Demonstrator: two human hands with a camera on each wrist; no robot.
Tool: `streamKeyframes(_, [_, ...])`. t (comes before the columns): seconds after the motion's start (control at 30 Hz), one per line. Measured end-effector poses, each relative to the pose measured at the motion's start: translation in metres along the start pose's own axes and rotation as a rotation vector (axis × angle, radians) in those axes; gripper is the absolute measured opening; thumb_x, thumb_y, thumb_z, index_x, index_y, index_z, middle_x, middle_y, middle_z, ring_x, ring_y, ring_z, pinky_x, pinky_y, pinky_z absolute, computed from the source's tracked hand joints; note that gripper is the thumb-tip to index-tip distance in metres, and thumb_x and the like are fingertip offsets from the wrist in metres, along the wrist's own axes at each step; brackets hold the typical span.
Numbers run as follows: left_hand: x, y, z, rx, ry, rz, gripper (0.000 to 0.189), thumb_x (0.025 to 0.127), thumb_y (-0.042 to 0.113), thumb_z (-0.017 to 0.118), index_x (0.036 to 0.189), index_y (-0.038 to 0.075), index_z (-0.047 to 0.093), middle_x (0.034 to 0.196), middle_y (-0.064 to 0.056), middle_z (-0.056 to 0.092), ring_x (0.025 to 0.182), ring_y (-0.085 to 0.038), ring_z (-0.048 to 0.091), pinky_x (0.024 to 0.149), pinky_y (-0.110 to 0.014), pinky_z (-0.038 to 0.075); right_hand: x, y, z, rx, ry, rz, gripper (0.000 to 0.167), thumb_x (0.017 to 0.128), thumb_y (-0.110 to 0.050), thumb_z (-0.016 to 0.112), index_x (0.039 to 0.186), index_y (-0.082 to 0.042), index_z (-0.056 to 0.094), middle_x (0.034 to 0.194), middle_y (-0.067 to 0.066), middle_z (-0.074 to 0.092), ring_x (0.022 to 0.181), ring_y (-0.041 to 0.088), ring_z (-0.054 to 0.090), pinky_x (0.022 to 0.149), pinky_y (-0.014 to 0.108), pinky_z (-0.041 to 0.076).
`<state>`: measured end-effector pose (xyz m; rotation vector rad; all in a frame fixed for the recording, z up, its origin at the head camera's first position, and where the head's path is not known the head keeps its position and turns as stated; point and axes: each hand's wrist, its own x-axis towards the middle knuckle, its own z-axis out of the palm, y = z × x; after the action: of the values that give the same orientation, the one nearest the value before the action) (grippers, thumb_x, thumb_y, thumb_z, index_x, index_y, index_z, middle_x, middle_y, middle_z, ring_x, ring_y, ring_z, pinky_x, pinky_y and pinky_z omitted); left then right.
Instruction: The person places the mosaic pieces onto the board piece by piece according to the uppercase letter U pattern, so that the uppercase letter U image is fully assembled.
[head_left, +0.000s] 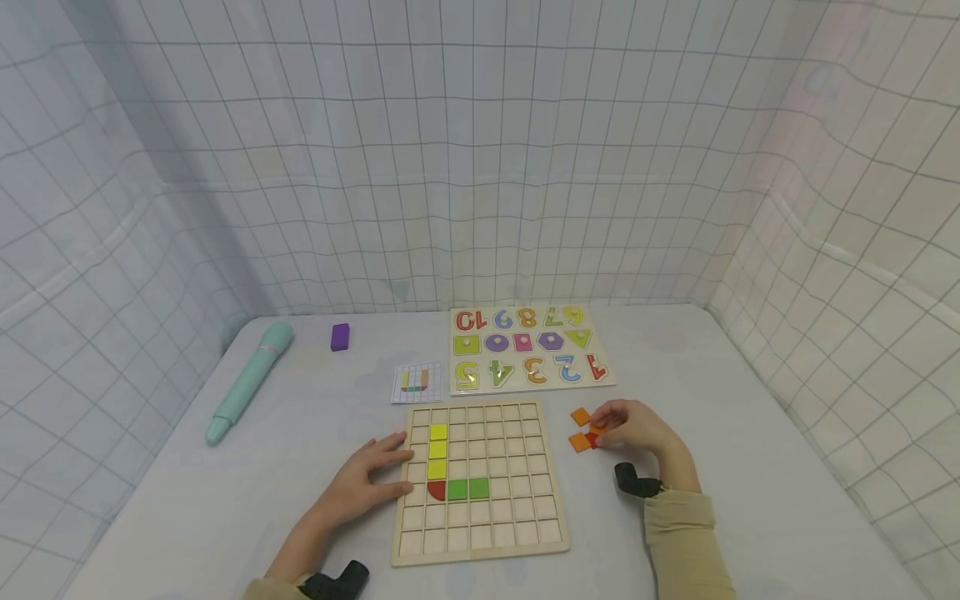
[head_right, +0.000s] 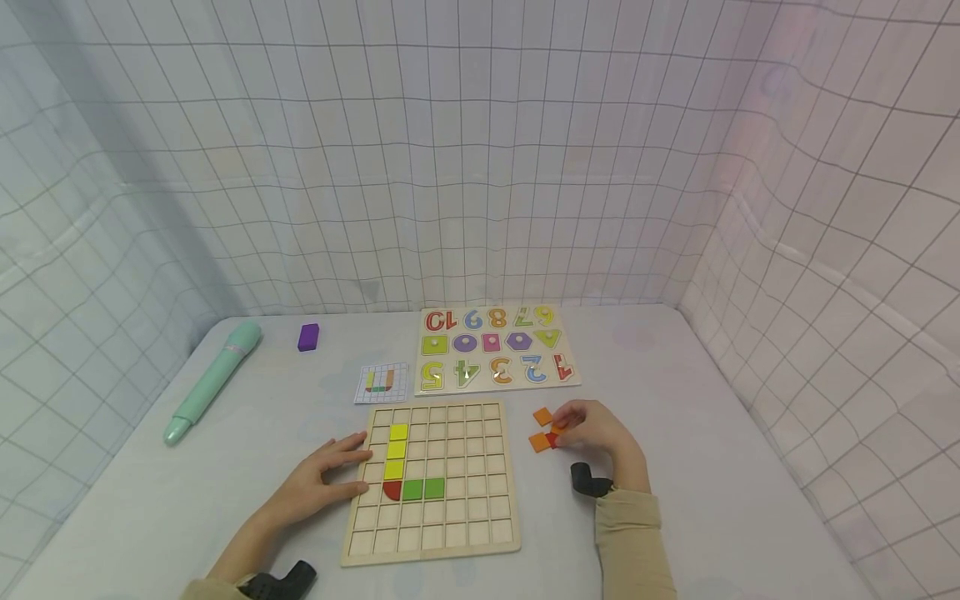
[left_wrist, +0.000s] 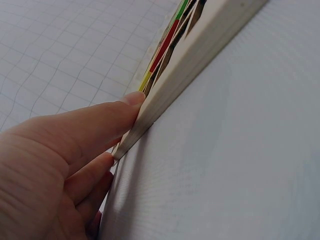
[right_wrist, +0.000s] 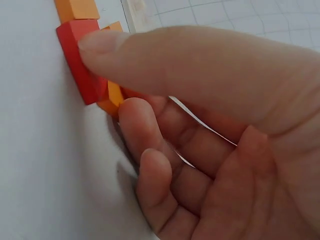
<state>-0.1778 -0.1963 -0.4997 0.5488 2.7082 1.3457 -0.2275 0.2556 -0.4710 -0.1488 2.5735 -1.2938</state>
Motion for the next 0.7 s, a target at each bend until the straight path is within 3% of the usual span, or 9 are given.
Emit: streamKeyframes(0.7, [0.0000,0.0023,-0.0007,0.008,0.001,0.009,0.051,0.076,0.034,0.077,0.118,0.009,0.066,0.143,-0.011,0.044,0.136,-0.033,0.031,0.115,-0.048,0.012,-0.0021,0.0004,0.0026,-0.071,-0.024,-0.009,0.029,0.069,-0.017,0.084,0.096,-0.010,0.073,0.091,0.000,0.064,0.081,0.018,0.051,0.070,0.026,0.047])
